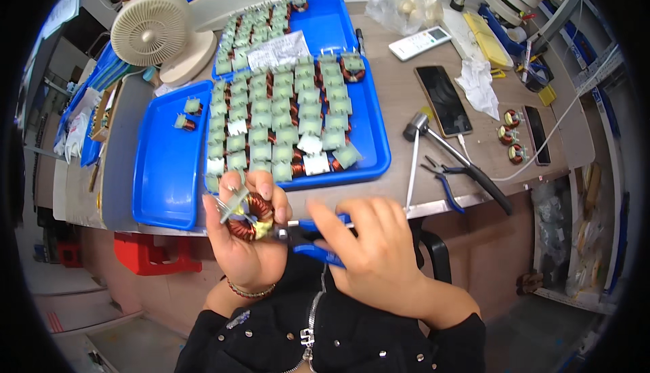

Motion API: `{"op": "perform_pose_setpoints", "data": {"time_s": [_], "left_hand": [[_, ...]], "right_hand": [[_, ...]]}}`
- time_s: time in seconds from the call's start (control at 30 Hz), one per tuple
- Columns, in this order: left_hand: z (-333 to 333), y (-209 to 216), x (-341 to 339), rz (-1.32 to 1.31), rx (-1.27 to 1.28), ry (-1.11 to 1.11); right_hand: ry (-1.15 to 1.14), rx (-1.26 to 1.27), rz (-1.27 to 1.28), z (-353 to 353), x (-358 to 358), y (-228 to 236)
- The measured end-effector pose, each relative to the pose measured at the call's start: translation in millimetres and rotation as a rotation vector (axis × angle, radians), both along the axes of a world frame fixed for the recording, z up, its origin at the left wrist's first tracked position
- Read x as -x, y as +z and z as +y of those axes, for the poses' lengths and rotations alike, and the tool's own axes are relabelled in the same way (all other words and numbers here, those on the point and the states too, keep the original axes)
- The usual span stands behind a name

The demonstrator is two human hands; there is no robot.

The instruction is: The person assembles small electronic components, likely transformers, at a workbench. They use a hammer to tap the components, a white stick to adjust internal parts, and pliers to trim wires. The person handles the components one by one, placing them into a blue tray after processing.

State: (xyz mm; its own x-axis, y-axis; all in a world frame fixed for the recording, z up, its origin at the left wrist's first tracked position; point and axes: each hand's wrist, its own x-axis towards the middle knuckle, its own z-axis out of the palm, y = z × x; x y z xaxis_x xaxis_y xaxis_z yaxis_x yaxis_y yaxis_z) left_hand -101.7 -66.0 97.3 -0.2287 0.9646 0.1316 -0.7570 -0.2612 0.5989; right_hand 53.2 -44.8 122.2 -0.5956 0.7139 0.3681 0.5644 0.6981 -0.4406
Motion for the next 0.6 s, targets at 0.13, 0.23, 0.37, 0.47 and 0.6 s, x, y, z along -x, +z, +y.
{"op": "perform_pose_setpoints", "data": {"time_s": [0.13,0.23,0.37,0.47,0.6], "left_hand": [[4,3,8,0.085,0.006,0.08],[7,-1,23,0.216,-0.04,0.223],[-24,-14,52,0.405,-0.038,0.227],[-56,-32,66,0.64,-0.153,0.155],[-77,-59,80,1.098,0.055,0.41]], "right_hand": [[0.076,0.126,0.002,-1,-7,2],[0.025,0.086,0.008,3,-5,1],[-0.006,0.019,-0.047,7,5,-14],[0.036,-0.031,-0.097,8,27,-26],[0.228,0.025,-0.081,2,59,-36]]}}
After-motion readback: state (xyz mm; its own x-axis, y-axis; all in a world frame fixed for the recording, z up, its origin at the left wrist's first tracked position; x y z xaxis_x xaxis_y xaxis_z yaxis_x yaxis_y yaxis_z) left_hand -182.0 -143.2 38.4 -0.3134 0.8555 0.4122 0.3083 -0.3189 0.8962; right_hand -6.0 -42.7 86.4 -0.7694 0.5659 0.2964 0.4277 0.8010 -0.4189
